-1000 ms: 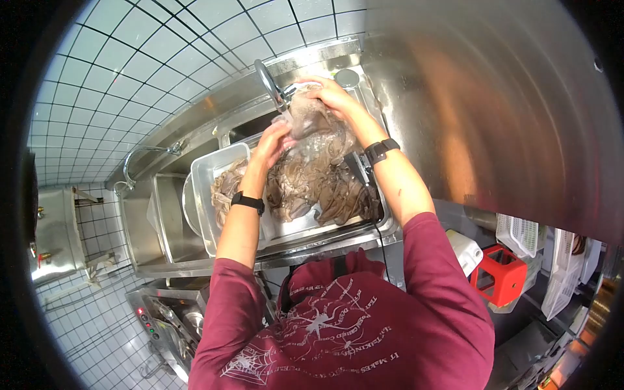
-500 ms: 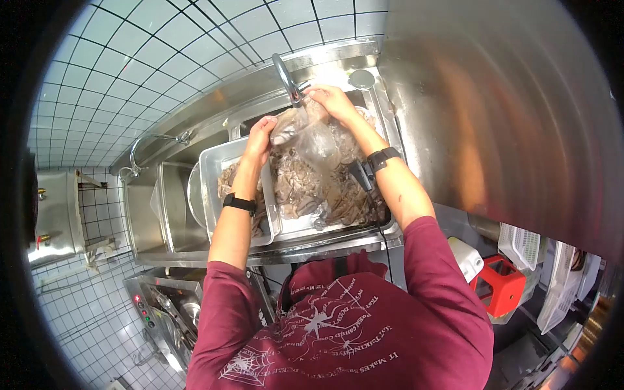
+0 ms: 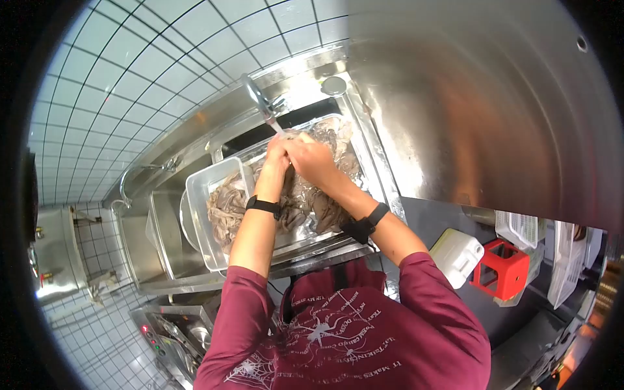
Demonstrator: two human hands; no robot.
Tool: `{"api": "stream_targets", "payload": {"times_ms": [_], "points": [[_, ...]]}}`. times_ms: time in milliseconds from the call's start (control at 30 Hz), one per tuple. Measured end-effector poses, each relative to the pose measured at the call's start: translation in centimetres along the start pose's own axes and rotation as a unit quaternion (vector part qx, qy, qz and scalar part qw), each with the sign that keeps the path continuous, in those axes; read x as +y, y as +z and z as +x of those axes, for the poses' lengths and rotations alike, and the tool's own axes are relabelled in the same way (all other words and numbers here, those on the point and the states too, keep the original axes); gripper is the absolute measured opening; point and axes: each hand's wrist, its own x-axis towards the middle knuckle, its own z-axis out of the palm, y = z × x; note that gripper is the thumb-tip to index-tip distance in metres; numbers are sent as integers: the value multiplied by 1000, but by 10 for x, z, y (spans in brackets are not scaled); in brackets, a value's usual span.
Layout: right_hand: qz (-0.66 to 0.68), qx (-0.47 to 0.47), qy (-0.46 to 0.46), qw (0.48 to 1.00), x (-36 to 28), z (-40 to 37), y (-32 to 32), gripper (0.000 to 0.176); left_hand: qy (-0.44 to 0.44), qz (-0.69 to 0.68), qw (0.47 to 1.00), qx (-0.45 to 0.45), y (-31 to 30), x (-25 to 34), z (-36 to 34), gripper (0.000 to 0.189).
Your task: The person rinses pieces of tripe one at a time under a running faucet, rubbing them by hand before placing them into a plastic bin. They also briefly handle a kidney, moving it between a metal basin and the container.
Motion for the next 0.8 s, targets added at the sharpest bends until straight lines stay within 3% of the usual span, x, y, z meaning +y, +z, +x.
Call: {"api": "stream_targets", "payload": {"times_ms": [33,100,133,167,233,267,367,400,433,467,500,533,633,667,800], "points": [[-2,5,4,1000,-2,-5,-2,22,-13,-92,996,-18,2,1,0,19],[-36,11,-57,998,-4,-11,-4,20,-7,-124,991,-45,-14,-7,11,23],[-33,-24,-78,996,-7,-14,-8,37,87,14,995,-51,-17,-6,2,21],[-35,-20,-74,996,-8,-16,-8,37,180,151,970,-56,-17,-5,-10,20],[-104,37,-117,987,-15,-18,-3,29,208,165,961,-79,6,16,-63,20],[-66,33,-112,991,-18,-19,0,32,238,173,951,-97,17,26,-83,21],[-26,33,-100,994,-33,-17,2,36,178,66,968,-163,27,39,-98,27],[-5,35,-90,995,-33,-16,8,34,249,113,947,-167,33,42,-101,27],[-4,38,-91,995,-38,-15,10,34,251,116,946,-168,34,47,-92,27],[15,42,-76,996,-42,-11,10,33,140,-54,973,-178,36,55,-70,31],[34,45,-60,997,-44,-8,11,33,22,-220,959,-179,37,58,-51,35],[38,63,-52,996,-46,-2,15,32,57,-296,928,-221,44,58,-46,45],[28,88,1,996,-55,17,28,30,95,-272,923,-257,47,55,-54,45],[6,98,11,995,-54,22,37,28,96,-300,899,-303,45,50,-51,48],[-28,91,-18,995,-51,32,51,24,119,-286,898,-312,47,41,-53,50]]}}
